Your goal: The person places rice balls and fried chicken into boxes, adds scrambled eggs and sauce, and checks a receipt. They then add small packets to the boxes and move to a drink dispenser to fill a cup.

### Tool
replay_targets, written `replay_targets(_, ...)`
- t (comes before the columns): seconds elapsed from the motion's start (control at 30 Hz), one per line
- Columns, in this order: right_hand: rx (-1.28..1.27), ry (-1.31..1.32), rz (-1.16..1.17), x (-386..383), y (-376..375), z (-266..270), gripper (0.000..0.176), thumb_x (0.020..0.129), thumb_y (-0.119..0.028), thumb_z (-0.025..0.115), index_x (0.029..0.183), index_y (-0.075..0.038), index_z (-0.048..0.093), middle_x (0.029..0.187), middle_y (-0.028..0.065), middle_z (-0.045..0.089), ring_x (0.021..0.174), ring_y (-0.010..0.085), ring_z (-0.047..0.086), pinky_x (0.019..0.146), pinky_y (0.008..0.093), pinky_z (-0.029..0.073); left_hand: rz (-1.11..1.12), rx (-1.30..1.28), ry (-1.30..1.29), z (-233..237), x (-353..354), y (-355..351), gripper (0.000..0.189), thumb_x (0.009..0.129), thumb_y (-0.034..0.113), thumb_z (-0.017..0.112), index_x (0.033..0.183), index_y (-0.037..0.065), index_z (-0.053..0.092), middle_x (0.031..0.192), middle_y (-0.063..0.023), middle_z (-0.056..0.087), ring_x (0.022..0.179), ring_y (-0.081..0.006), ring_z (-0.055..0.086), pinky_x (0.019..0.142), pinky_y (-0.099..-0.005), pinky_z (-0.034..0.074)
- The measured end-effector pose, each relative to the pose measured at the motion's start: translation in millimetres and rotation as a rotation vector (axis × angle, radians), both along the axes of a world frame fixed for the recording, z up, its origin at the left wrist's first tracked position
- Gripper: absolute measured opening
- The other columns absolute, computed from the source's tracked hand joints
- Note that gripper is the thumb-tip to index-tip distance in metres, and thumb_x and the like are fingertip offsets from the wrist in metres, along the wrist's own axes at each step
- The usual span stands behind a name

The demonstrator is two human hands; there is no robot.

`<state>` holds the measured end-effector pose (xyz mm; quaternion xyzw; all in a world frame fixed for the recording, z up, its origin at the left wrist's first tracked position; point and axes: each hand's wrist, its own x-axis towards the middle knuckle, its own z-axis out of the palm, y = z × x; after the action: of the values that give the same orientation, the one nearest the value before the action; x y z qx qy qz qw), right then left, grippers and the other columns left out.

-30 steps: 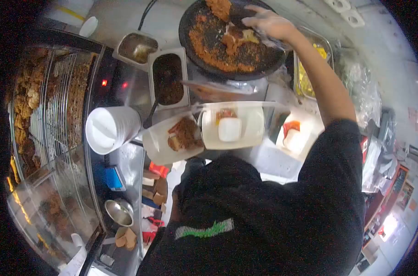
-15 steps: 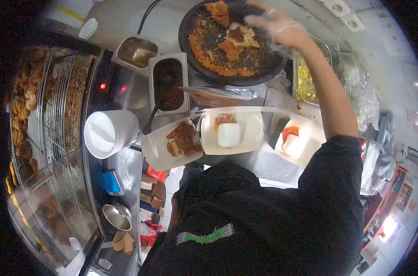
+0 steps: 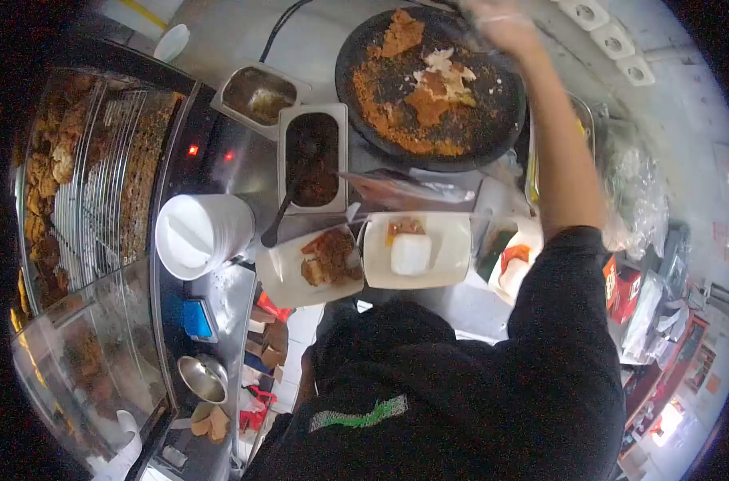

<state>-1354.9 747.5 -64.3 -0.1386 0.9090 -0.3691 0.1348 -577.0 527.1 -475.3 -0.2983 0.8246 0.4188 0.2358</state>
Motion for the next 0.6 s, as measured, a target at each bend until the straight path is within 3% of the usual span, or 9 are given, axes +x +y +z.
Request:
replay_targets(0.03,-0.026,0.060,0.007,-1.2,-11.8,-4.3,0.045,0.090,-0.039,0.053,0.126,-0.011,0.051,0.082,0.0127,0.064,0.060,0.0168,0.059,0.050,0.0298,0.046,-0.103,-0.062,-0.028,-5.8,0.4,0.9,0.049,0.096,0.042,0.035,0.111,0.003,0.061,0.107,-0.0132,0.065,0.098,-0.0264,0.062,0.086,-0.0364,0.048)
replay_targets(0.13,0.461,0.483,0.391,-29.0,-13.7,-103.7,0.045,0.084,-0.027,0.055,0.127,-0.014,0.053,0.111,0.0229,0.059,0.103,0.0364,0.056,0.092,0.0380,0.044,0.157,0.080,0.046,-43.0,19.3,10.1,0.044,0.095,0.036,0.037,0.111,0.003,0.061,0.107,-0.0141,0.064,0.098,-0.0284,0.061,0.086,-0.0373,0.048)
replay_targets(0.2,0.293,0.154,0.418,-89.8,0.3,-101.4,0.046,0.086,-0.031,0.054,0.128,-0.012,0.053,0.115,0.0208,0.059,0.104,0.0343,0.057,0.091,0.0386,0.045,0.348,0.176,0.117,-63.3,12.3,19.6,0.041,0.094,0.033,0.038,0.111,0.003,0.061,0.108,-0.0146,0.064,0.098,-0.0298,0.061,0.085,-0.0379,0.048)
replay_targets(0.27,-0.339,-0.461,0.209,-78.9,-4.2,-51.4,0.028,0.090,-0.033,0.056,0.081,-0.008,0.064,0.054,0.0068,0.053,0.041,0.0143,0.046,0.039,0.0322,0.042,0.381,0.223,-0.040,-10.9,13.1,5.3,0.040,0.093,0.031,0.039,0.111,0.003,0.061,0.107,-0.0157,0.064,0.097,-0.0321,0.061,0.085,-0.0391,0.048)
replay_targets(0.37,0.291,-0.155,0.293,-80.8,11.1,-26.9,0.034,0.094,-0.035,0.043,0.109,-0.011,0.062,0.093,0.0141,0.062,0.079,0.0223,0.060,0.070,0.0376,0.049,0.205,0.073,-0.090,12.6,-9.3,15.0,0.040,0.094,0.031,0.038,0.111,0.003,0.061,0.106,-0.0158,0.064,0.097,-0.0328,0.061,0.085,-0.0396,0.048)
replay_targets(0.43,0.446,0.138,0.279,-63.8,5.2,-54.7,0.040,0.093,-0.035,0.044,0.120,-0.011,0.060,0.101,0.0147,0.065,0.088,0.0208,0.064,0.075,0.0368,0.051,0.109,0.019,0.104,-40.1,32.5,21.2,0.040,0.095,0.032,0.039,0.112,0.004,0.061,0.106,-0.0149,0.065,0.097,-0.0310,0.061,0.086,-0.0389,0.048)
replay_targets(0.5,0.319,0.538,0.177,-29.0,-25.2,-124.2,0.044,0.090,-0.036,0.054,0.125,-0.009,0.055,0.091,0.0110,0.064,0.079,0.0123,0.062,0.063,0.0315,0.050,0.204,0.036,-0.064,-61.4,49.0,16.3,0.050,0.092,0.045,0.043,0.113,0.003,0.060,0.105,-0.0137,0.065,0.096,-0.0277,0.062,0.086,-0.0386,0.048)
replay_targets(0.57,0.301,0.368,0.267,-43.9,-26.3,-97.9,0.042,0.091,-0.036,0.052,0.122,-0.009,0.057,0.083,0.0098,0.064,0.075,0.0127,0.061,0.062,0.0300,0.049,0.373,0.228,0.021,-67.0,36.8,15.6,0.058,0.089,0.053,0.045,0.114,0.003,0.060,0.104,-0.0137,0.065,0.095,-0.0271,0.062,0.085,-0.0387,0.048)
replay_targets(0.6,0.189,0.053,0.240,-43.7,-25.9,-76.0,0.041,0.089,-0.034,0.051,0.124,-0.014,0.057,0.095,0.0129,0.064,0.077,0.0190,0.063,0.071,0.0348,0.050,0.365,0.244,0.046,-60.1,32.7,16.3,0.059,0.089,0.054,0.045,0.114,0.003,0.059,0.105,-0.0138,0.065,0.096,-0.0267,0.062,0.085,-0.0386,0.048)
